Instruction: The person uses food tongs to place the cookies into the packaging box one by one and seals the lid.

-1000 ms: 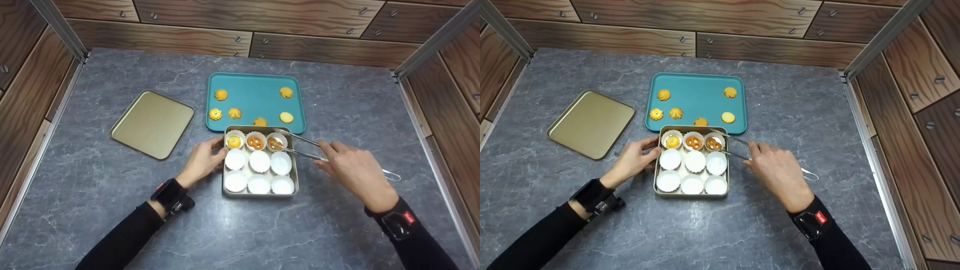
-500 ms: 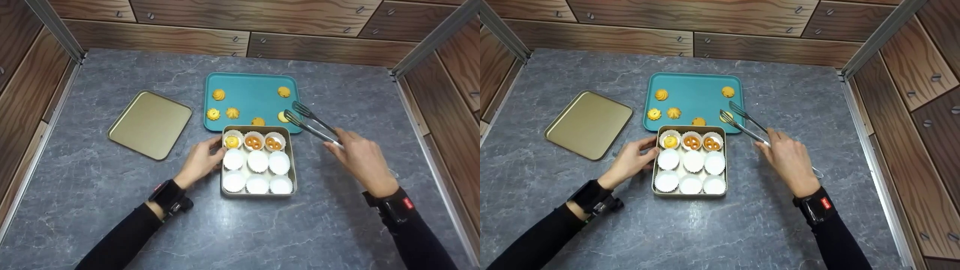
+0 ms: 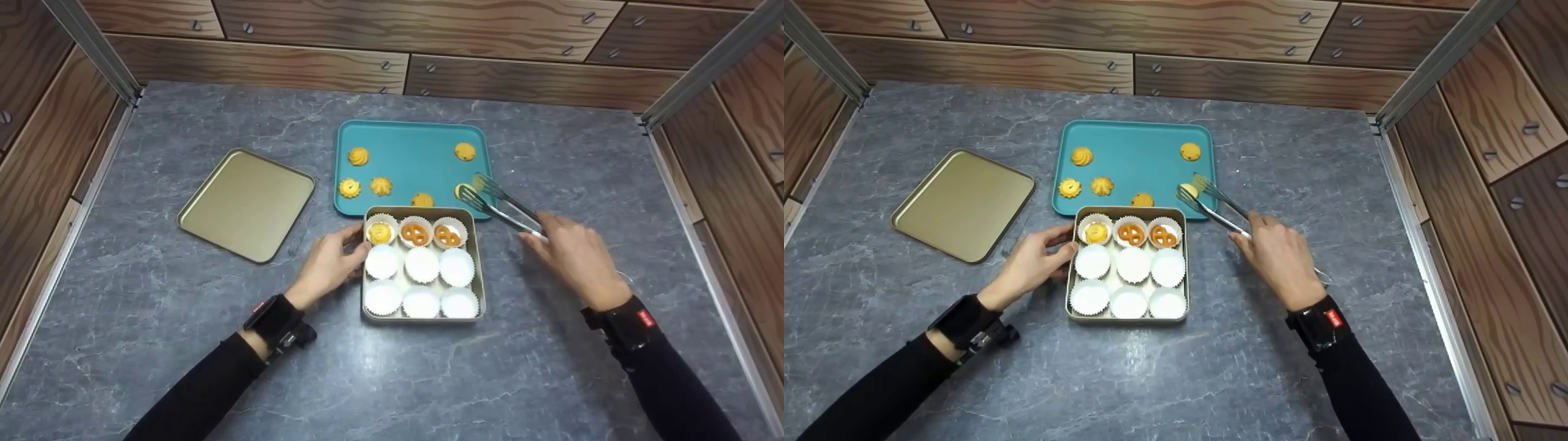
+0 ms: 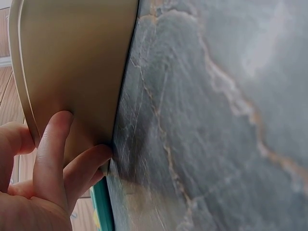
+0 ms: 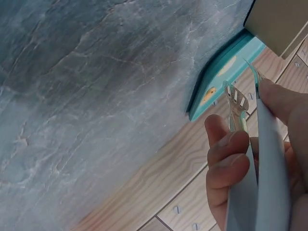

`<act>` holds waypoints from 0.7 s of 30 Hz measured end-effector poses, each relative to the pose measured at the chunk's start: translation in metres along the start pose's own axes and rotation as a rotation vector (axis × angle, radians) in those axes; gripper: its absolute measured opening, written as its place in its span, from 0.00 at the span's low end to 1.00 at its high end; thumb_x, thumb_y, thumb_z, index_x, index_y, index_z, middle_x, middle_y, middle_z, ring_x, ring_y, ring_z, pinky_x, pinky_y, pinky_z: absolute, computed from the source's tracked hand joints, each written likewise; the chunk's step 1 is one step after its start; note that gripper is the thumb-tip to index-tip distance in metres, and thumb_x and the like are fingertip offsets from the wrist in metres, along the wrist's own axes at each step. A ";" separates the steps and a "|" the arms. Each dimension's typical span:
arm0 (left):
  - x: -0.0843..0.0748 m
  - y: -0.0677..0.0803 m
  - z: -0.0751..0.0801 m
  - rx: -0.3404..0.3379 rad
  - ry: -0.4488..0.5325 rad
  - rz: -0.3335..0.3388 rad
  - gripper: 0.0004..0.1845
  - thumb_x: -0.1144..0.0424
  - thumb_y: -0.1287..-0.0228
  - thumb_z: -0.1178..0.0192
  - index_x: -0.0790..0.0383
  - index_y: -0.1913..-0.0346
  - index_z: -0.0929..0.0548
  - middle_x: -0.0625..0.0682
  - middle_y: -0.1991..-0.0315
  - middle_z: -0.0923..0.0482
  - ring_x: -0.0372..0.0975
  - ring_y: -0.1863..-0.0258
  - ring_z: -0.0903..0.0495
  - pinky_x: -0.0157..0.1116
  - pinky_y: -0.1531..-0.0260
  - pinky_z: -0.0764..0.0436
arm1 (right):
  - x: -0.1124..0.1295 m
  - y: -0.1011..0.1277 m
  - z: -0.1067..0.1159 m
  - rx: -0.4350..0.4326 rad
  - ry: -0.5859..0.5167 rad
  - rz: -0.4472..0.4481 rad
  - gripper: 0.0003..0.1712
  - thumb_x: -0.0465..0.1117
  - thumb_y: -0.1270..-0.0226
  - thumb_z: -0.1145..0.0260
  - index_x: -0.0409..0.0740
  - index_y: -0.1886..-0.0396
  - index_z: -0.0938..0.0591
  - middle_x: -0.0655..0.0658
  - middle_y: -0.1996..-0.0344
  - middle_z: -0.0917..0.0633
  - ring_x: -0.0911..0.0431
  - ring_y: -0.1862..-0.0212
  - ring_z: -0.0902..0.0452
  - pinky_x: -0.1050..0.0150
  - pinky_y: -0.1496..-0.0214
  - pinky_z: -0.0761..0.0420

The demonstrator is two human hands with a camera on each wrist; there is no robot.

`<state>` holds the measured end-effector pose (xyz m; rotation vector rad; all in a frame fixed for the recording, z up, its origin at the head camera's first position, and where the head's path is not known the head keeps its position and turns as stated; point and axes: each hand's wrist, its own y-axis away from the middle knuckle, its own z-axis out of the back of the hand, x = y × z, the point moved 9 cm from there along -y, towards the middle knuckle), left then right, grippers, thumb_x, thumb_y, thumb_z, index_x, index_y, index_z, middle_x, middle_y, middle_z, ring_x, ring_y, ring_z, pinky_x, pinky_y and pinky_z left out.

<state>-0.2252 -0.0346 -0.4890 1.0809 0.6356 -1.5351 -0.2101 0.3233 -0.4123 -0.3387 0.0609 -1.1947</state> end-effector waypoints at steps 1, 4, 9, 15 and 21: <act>0.000 0.000 0.000 0.002 0.005 0.003 0.31 0.61 0.26 0.37 0.66 0.25 0.31 0.64 0.34 0.23 0.44 0.81 0.20 0.33 0.85 0.18 | -0.001 -0.001 -0.002 0.009 -0.007 -0.009 0.21 0.45 0.32 0.26 0.31 0.52 0.19 0.39 0.77 0.19 0.46 0.81 0.25 0.50 0.85 0.21; 0.000 0.001 0.000 0.003 0.012 0.005 0.31 0.61 0.26 0.36 0.66 0.25 0.31 0.64 0.34 0.23 0.47 0.79 0.18 0.33 0.84 0.17 | -0.004 -0.002 -0.008 0.044 -0.025 -0.037 0.20 0.45 0.30 0.27 0.32 0.52 0.18 0.41 0.77 0.19 0.48 0.80 0.26 0.53 0.85 0.22; -0.002 0.001 0.001 0.000 0.018 -0.006 0.31 0.61 0.27 0.36 0.67 0.25 0.31 0.65 0.34 0.23 0.47 0.77 0.15 0.35 0.81 0.14 | -0.007 -0.004 -0.015 0.076 -0.016 -0.062 0.19 0.47 0.29 0.28 0.34 0.55 0.19 0.42 0.77 0.20 0.48 0.81 0.27 0.52 0.85 0.23; -0.002 0.001 0.001 0.001 0.043 -0.007 0.31 0.62 0.27 0.36 0.67 0.26 0.30 0.65 0.34 0.23 0.46 0.74 0.13 0.39 0.74 0.10 | -0.008 -0.006 -0.019 0.085 0.006 -0.069 0.20 0.49 0.28 0.29 0.35 0.56 0.20 0.39 0.77 0.20 0.46 0.81 0.26 0.49 0.85 0.22; -0.001 0.000 0.000 0.002 0.024 0.004 0.31 0.61 0.27 0.36 0.65 0.25 0.31 0.64 0.34 0.22 0.46 0.76 0.14 0.37 0.78 0.12 | -0.008 -0.008 -0.022 0.084 -0.017 -0.066 0.20 0.48 0.28 0.29 0.34 0.56 0.20 0.40 0.78 0.20 0.48 0.81 0.27 0.54 0.87 0.23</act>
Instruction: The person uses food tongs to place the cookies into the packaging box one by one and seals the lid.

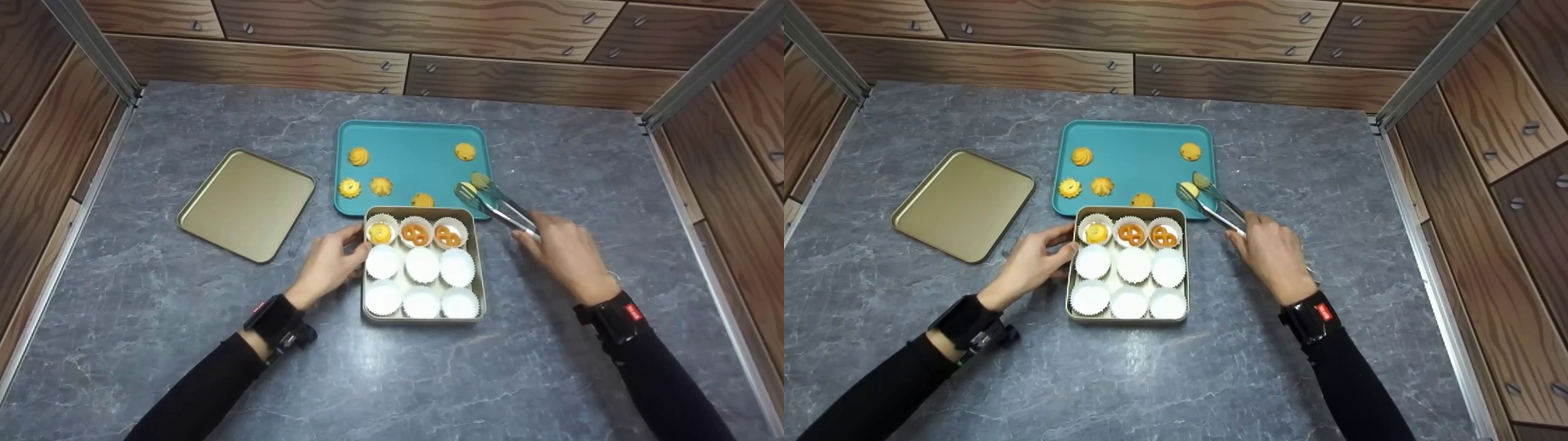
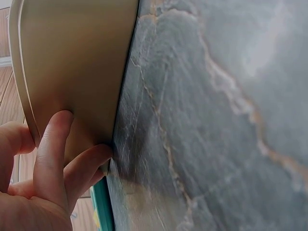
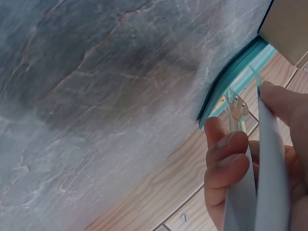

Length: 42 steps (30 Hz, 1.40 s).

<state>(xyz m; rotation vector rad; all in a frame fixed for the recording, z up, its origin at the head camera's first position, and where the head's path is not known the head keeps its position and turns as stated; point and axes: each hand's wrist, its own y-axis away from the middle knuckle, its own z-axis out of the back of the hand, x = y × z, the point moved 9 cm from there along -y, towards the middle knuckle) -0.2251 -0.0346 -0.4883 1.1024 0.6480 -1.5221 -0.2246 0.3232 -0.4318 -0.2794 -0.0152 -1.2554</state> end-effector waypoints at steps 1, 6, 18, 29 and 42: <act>0.000 0.000 0.000 0.000 -0.003 0.000 0.31 0.61 0.27 0.36 0.65 0.25 0.31 0.64 0.34 0.22 0.47 0.76 0.15 0.37 0.79 0.13 | 0.000 0.000 0.000 -0.004 -0.005 0.002 0.19 0.47 0.28 0.29 0.34 0.56 0.20 0.40 0.78 0.20 0.47 0.81 0.27 0.54 0.87 0.23; 0.001 0.000 -0.001 0.005 0.009 0.000 0.31 0.62 0.26 0.36 0.65 0.25 0.31 0.64 0.35 0.22 0.48 0.75 0.15 0.36 0.79 0.13 | -0.002 0.001 -0.001 -0.017 -0.034 -0.001 0.19 0.46 0.28 0.29 0.34 0.54 0.19 0.40 0.77 0.19 0.48 0.80 0.26 0.55 0.86 0.22; 0.000 0.001 0.000 -0.003 0.000 -0.008 0.31 0.62 0.27 0.36 0.66 0.26 0.30 0.64 0.35 0.21 0.47 0.75 0.14 0.35 0.78 0.13 | -0.005 0.006 -0.001 -0.045 -0.074 0.004 0.22 0.47 0.27 0.30 0.32 0.46 0.18 0.40 0.75 0.18 0.47 0.78 0.24 0.51 0.82 0.19; 0.000 0.002 0.001 -0.007 -0.020 -0.005 0.31 0.60 0.27 0.36 0.66 0.26 0.30 0.64 0.34 0.23 0.45 0.78 0.17 0.34 0.82 0.16 | 0.005 0.015 0.019 -0.118 -0.120 0.049 0.21 0.44 0.28 0.29 0.32 0.45 0.18 0.41 0.75 0.19 0.47 0.77 0.24 0.50 0.82 0.18; 0.000 0.002 -0.002 0.048 0.046 0.052 0.32 0.59 0.23 0.39 0.63 0.23 0.34 0.63 0.28 0.30 0.43 0.71 0.12 0.41 0.72 0.09 | 0.039 0.032 0.048 -0.192 -0.172 0.145 0.28 0.39 0.35 0.24 0.33 0.38 0.19 0.33 0.64 0.12 0.43 0.71 0.16 0.46 0.75 0.12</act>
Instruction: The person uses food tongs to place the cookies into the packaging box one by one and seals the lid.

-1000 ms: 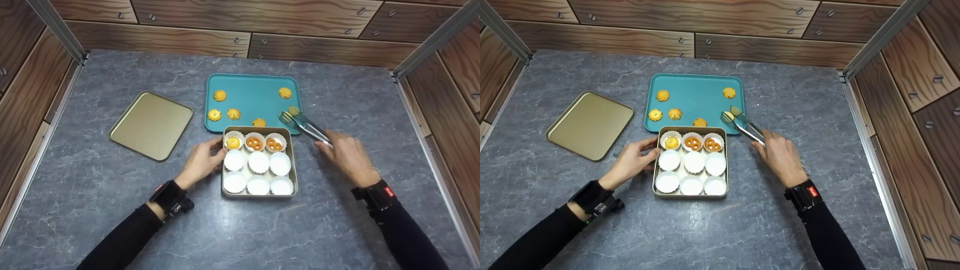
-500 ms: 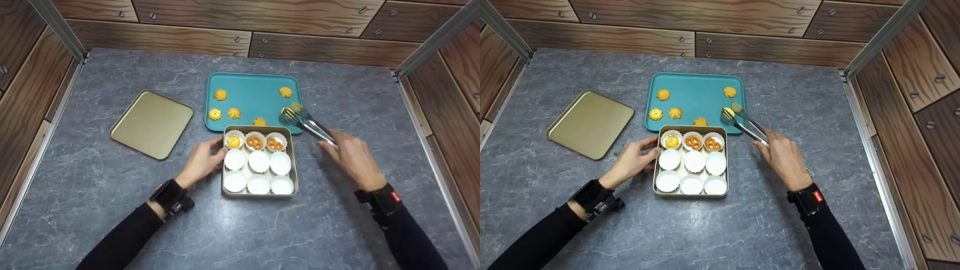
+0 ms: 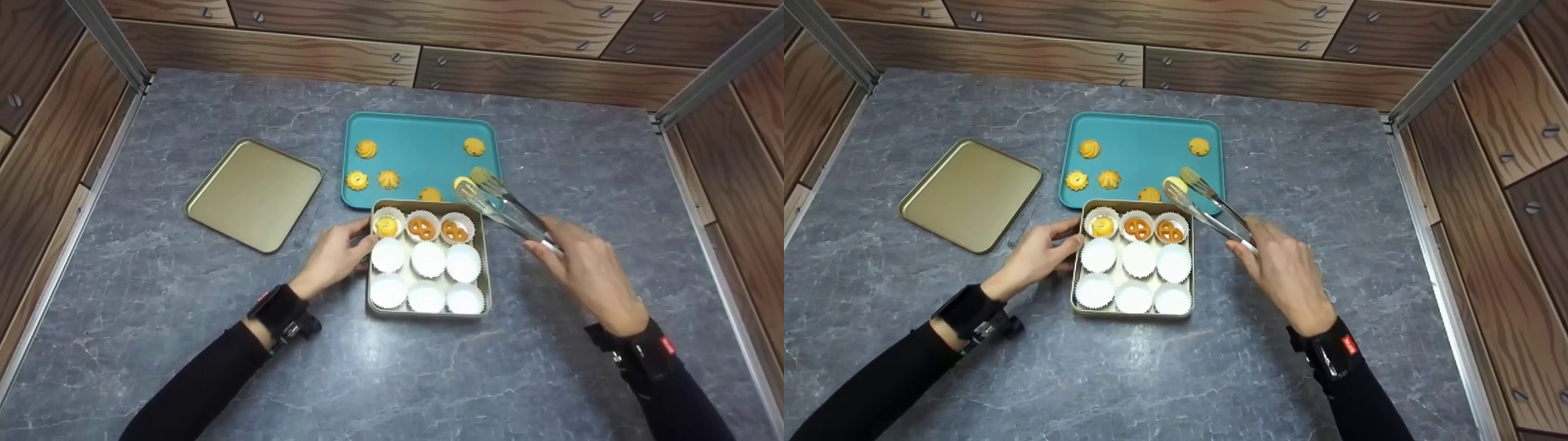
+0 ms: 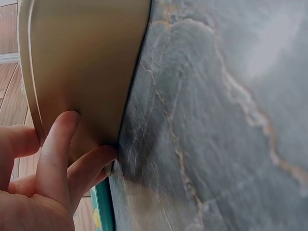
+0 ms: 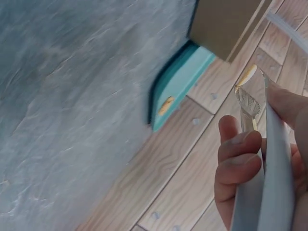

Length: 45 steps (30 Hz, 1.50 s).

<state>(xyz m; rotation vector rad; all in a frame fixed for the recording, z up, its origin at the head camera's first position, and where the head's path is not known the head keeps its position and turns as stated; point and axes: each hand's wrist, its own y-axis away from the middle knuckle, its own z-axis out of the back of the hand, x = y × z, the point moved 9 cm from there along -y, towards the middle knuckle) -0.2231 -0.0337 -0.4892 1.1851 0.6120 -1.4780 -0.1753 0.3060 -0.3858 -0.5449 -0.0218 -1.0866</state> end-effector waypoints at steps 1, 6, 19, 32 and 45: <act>0.000 0.000 0.000 0.005 0.007 0.004 0.32 0.59 0.23 0.39 0.63 0.23 0.35 0.63 0.27 0.30 0.43 0.70 0.12 0.40 0.72 0.09 | 0.003 0.000 0.000 0.005 -0.003 0.005 0.28 0.39 0.35 0.23 0.33 0.38 0.19 0.33 0.64 0.12 0.43 0.71 0.16 0.47 0.76 0.12; 0.001 -0.001 -0.002 0.026 0.069 0.014 0.32 0.61 0.23 0.39 0.64 0.22 0.36 0.63 0.26 0.32 0.43 0.61 0.11 0.36 0.65 0.08 | 0.017 0.001 0.000 0.026 -0.007 0.024 0.29 0.39 0.37 0.22 0.35 0.37 0.19 0.36 0.65 0.12 0.46 0.72 0.16 0.51 0.76 0.12; 0.002 -0.002 -0.003 0.032 0.105 0.021 0.32 0.61 0.24 0.39 0.62 0.22 0.36 0.64 0.26 0.32 0.43 0.58 0.12 0.36 0.64 0.08 | 0.056 0.001 -0.019 0.131 -0.077 0.122 0.28 0.42 0.37 0.22 0.38 0.39 0.17 0.43 0.65 0.12 0.59 0.75 0.20 0.71 0.79 0.17; 0.001 0.001 -0.002 0.032 0.098 0.008 0.32 0.61 0.23 0.39 0.64 0.22 0.36 0.64 0.26 0.32 0.43 0.61 0.12 0.38 0.65 0.08 | 0.077 0.000 -0.041 0.229 0.018 0.195 0.31 0.51 0.34 0.25 0.37 0.38 0.18 0.38 0.57 0.11 0.52 0.71 0.14 0.62 0.72 0.10; 0.001 0.000 -0.002 0.030 0.107 0.009 0.32 0.62 0.23 0.39 0.62 0.22 0.36 0.63 0.29 0.28 0.42 0.60 0.12 0.39 0.63 0.08 | 0.091 -0.005 -0.054 0.257 0.057 0.280 0.30 0.52 0.32 0.26 0.39 0.39 0.18 0.43 0.64 0.12 0.56 0.74 0.17 0.66 0.77 0.15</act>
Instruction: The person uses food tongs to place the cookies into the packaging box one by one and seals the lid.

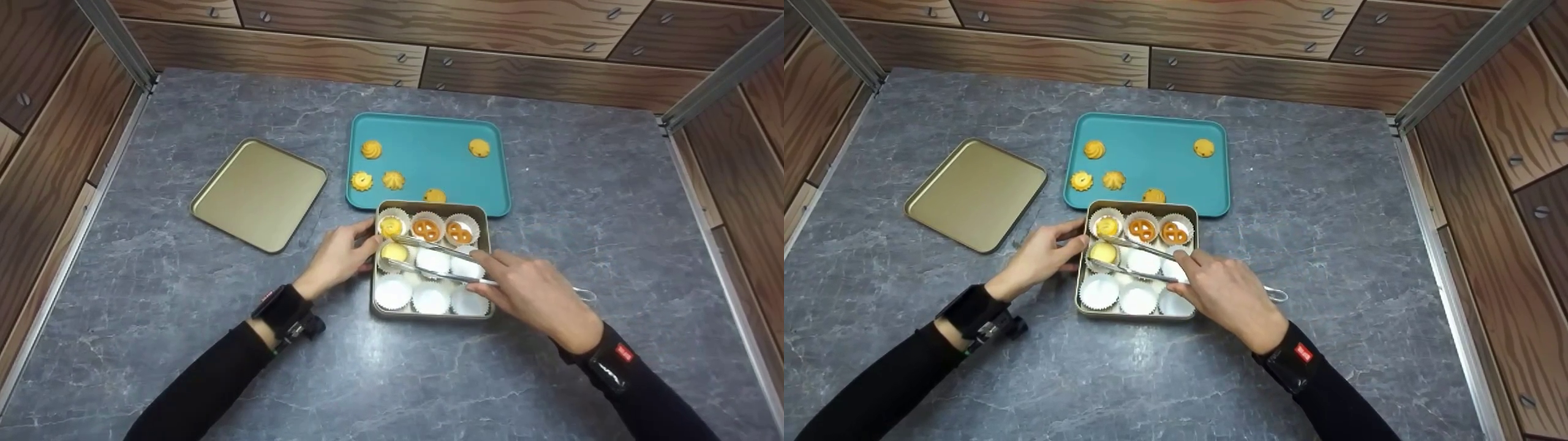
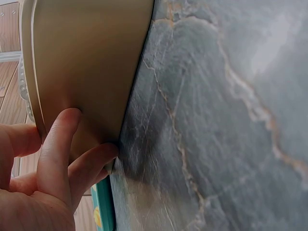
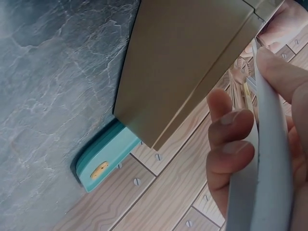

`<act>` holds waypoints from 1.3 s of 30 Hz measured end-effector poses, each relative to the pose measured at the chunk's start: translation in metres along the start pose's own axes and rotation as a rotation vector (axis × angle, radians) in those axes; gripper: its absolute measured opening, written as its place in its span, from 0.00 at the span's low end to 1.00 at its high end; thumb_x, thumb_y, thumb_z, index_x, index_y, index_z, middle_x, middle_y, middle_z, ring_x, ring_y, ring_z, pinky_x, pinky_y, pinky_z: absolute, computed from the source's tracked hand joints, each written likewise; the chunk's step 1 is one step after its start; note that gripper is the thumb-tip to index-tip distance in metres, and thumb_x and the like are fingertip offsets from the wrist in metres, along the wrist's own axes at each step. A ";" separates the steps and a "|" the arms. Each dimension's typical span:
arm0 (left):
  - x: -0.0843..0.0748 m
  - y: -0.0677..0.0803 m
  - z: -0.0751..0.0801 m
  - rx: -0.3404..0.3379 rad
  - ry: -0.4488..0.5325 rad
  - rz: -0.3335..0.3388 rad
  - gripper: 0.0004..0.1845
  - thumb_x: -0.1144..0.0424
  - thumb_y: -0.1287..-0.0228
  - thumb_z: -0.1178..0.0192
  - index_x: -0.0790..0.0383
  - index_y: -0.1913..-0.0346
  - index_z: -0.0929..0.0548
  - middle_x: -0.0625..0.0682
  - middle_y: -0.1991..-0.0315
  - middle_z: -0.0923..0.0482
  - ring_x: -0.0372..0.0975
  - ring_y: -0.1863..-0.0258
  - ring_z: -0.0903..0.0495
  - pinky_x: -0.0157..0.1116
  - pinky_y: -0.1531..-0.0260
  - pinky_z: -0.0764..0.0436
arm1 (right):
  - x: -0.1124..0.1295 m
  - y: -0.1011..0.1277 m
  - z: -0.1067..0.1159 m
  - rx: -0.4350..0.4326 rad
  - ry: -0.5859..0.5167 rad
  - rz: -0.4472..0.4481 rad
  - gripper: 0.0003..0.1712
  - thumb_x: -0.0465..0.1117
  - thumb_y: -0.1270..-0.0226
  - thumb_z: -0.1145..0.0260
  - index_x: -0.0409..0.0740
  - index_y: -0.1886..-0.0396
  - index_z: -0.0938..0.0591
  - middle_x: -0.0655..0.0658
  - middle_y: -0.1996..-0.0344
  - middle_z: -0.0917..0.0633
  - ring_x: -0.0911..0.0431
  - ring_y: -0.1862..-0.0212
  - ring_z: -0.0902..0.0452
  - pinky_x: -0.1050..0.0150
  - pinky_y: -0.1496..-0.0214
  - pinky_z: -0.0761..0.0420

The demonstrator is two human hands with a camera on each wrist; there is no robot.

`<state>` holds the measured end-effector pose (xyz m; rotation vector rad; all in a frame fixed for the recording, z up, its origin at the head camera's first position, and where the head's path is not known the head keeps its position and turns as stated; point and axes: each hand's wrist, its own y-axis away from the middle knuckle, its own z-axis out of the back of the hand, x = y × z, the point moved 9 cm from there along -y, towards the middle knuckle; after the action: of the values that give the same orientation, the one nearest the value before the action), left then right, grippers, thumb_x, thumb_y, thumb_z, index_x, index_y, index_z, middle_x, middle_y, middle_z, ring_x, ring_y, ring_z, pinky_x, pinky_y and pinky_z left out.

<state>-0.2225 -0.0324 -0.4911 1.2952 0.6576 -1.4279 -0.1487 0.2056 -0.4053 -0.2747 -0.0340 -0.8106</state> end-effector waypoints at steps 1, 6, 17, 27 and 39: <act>0.000 0.000 0.000 -0.001 -0.004 0.000 0.32 0.62 0.23 0.40 0.62 0.22 0.36 0.63 0.29 0.27 0.42 0.61 0.12 0.39 0.64 0.08 | 0.000 -0.001 0.000 0.002 0.000 0.001 0.30 0.52 0.32 0.26 0.39 0.39 0.18 0.42 0.63 0.12 0.56 0.74 0.17 0.65 0.76 0.15; -0.001 0.000 -0.001 0.005 -0.015 -0.001 0.32 0.61 0.23 0.40 0.62 0.22 0.36 0.63 0.30 0.27 0.42 0.63 0.13 0.39 0.64 0.08 | 0.000 -0.002 -0.003 0.020 -0.001 -0.007 0.30 0.53 0.32 0.27 0.38 0.39 0.18 0.40 0.60 0.11 0.55 0.73 0.16 0.64 0.74 0.13; -0.001 -0.001 -0.003 0.002 -0.019 -0.007 0.32 0.61 0.23 0.40 0.62 0.22 0.36 0.64 0.30 0.27 0.42 0.63 0.13 0.38 0.65 0.08 | -0.004 -0.001 -0.005 0.038 -0.005 -0.035 0.31 0.54 0.33 0.26 0.38 0.39 0.18 0.39 0.58 0.11 0.53 0.71 0.15 0.62 0.74 0.12; -0.002 -0.001 -0.004 0.003 -0.012 -0.018 0.32 0.63 0.23 0.40 0.66 0.22 0.36 0.65 0.29 0.28 0.44 0.57 0.12 0.35 0.63 0.08 | -0.011 0.005 0.006 -0.033 -0.069 -0.057 0.32 0.52 0.35 0.24 0.39 0.37 0.18 0.42 0.62 0.12 0.53 0.69 0.14 0.60 0.72 0.11; 0.002 -0.001 0.001 -0.018 -0.058 0.005 0.32 0.59 0.23 0.39 0.62 0.22 0.35 0.63 0.28 0.29 0.44 0.65 0.13 0.38 0.67 0.08 | -0.066 0.009 0.035 -0.226 -0.086 -0.181 0.32 0.40 0.40 0.20 0.35 0.37 0.19 0.39 0.67 0.12 0.56 0.75 0.20 0.66 0.80 0.17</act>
<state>-0.2234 -0.0337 -0.4930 1.2359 0.6270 -1.4474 -0.1852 0.2679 -0.3823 -0.5253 -0.0483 -0.9833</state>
